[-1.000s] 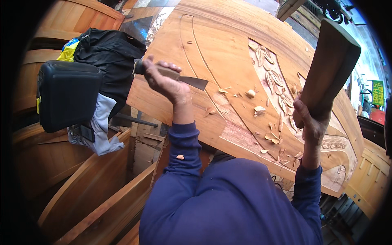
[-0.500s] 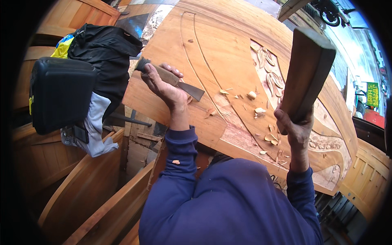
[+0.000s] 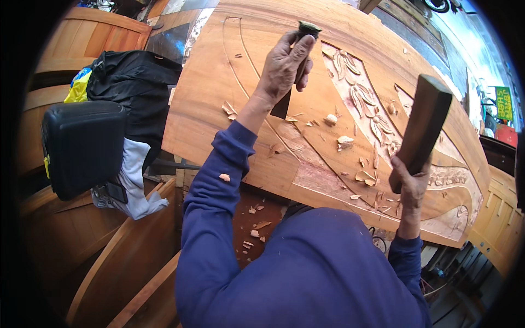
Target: The person carves intricate floral designs onto a large wooden panel. The person holds a chisel in one hand and strikes it repeatedly with a wooden mallet to chip away wood fragments and detail the surface patterns.
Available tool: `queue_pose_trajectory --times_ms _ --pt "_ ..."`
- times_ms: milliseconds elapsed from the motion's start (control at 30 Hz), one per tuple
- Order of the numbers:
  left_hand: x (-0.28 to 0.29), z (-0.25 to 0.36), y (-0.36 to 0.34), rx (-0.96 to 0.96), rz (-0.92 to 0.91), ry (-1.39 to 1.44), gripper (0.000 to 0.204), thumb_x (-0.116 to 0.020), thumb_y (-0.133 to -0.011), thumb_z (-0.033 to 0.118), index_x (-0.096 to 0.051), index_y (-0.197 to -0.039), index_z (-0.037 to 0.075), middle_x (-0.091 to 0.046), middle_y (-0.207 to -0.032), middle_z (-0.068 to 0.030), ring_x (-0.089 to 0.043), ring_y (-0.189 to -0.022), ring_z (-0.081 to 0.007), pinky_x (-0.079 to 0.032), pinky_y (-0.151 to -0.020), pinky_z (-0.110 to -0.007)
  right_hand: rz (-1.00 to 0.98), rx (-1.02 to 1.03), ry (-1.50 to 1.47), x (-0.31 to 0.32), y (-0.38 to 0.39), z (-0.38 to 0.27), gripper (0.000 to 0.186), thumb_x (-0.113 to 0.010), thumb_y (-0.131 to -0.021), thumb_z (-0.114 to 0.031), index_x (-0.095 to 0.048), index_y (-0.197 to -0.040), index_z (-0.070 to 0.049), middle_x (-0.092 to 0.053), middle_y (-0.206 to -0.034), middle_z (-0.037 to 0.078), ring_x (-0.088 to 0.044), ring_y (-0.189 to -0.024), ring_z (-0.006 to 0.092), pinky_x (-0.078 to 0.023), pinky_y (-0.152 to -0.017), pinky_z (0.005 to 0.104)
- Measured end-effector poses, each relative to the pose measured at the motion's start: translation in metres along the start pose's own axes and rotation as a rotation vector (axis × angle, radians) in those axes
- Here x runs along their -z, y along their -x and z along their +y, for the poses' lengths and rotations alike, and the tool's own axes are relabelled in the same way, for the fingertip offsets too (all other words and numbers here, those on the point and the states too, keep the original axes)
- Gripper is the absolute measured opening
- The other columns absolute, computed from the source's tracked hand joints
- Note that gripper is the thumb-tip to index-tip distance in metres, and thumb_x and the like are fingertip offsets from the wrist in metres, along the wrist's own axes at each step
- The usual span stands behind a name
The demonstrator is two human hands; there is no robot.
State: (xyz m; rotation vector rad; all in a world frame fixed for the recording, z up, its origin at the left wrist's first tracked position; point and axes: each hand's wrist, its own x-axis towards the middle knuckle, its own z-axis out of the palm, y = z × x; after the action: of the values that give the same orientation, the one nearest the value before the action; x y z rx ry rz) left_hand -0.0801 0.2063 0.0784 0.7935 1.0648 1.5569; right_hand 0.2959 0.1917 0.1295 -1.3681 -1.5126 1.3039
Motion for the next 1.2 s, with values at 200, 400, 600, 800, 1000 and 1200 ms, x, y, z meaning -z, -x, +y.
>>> queue_pose_trajectory --times_ms 200,400,600,800,1000,1200 --pt "-0.011 -0.011 -0.01 0.088 -0.094 -0.042 0.046 -0.062 -0.105 0.05 -0.059 -0.124 0.009 -0.058 -0.069 -0.0028 -0.051 -0.044 -0.0089 -0.039 -0.037 -0.023 0.11 0.233 0.113 0.019 -0.06 -0.043 0.051 -0.082 -0.09 -0.009 -0.059 -0.135 -0.002 -0.075 -0.111 0.013 -0.072 -0.101 0.0195 -0.058 -0.088 0.0323" --pt "-0.015 -0.014 -0.011 0.102 -0.129 -0.045 0.045 -0.061 -0.106 0.049 -0.062 -0.121 0.007 -0.054 -0.066 -0.0012 -0.046 -0.042 -0.0075 -0.035 -0.037 -0.021 0.176 0.301 -0.11 -0.017 -0.149 -0.043 0.028 -0.071 -0.098 -0.021 -0.078 -0.114 0.001 -0.073 -0.098 0.01 -0.07 -0.085 0.0178 -0.058 -0.08 0.0318" --pt "-0.012 -0.015 -0.002 0.1 -0.21 -0.115 0.045 -0.057 -0.108 0.047 -0.063 -0.123 0.004 -0.05 -0.065 0.0016 -0.041 -0.046 -0.0049 -0.032 -0.041 -0.021 -0.44 0.437 0.439 -0.073 -0.146 -0.02 0.082 -0.073 -0.081 -0.001 -0.047 -0.158 -0.013 -0.067 -0.14 0.006 -0.067 -0.113 0.0186 -0.053 -0.1 0.0356" --pt "-0.018 -0.017 -0.006 0.171 -0.189 -0.131 0.05 -0.057 -0.107 0.05 -0.062 -0.125 0.003 -0.048 -0.065 0.0028 -0.041 -0.046 -0.0044 -0.033 -0.041 -0.021 -0.076 0.352 -0.152 -0.072 -0.182 -0.033 0.07 -0.071 -0.082 0.006 -0.049 -0.148 -0.002 -0.069 -0.127 0.011 -0.07 -0.107 0.0199 -0.059 -0.096 0.0336" --pt "-0.011 -0.022 -0.001 0.188 -0.177 -0.144 0.048 -0.059 -0.107 0.047 -0.061 -0.126 0.003 -0.048 -0.065 0.0025 -0.042 -0.044 -0.0043 -0.032 -0.04 -0.02 -0.499 0.44 0.474 -0.061 -0.167 -0.01 0.086 -0.067 -0.08 0.009 -0.044 -0.159 -0.012 -0.065 -0.141 0.015 -0.062 -0.131 0.0255 -0.05 -0.11 0.039" --pt "-0.015 -0.021 -0.002 0.2 -0.196 -0.144 0.047 -0.059 -0.108 0.047 -0.061 -0.126 0.004 -0.049 -0.067 0.0023 -0.043 -0.046 -0.0041 -0.035 -0.041 -0.019 -0.125 0.308 0.025 -0.063 -0.192 -0.025 0.053 -0.076 -0.084 -0.004 -0.054 -0.133 -0.003 -0.071 -0.106 0.009 -0.072 -0.095 0.0204 -0.06 -0.091 0.0337"
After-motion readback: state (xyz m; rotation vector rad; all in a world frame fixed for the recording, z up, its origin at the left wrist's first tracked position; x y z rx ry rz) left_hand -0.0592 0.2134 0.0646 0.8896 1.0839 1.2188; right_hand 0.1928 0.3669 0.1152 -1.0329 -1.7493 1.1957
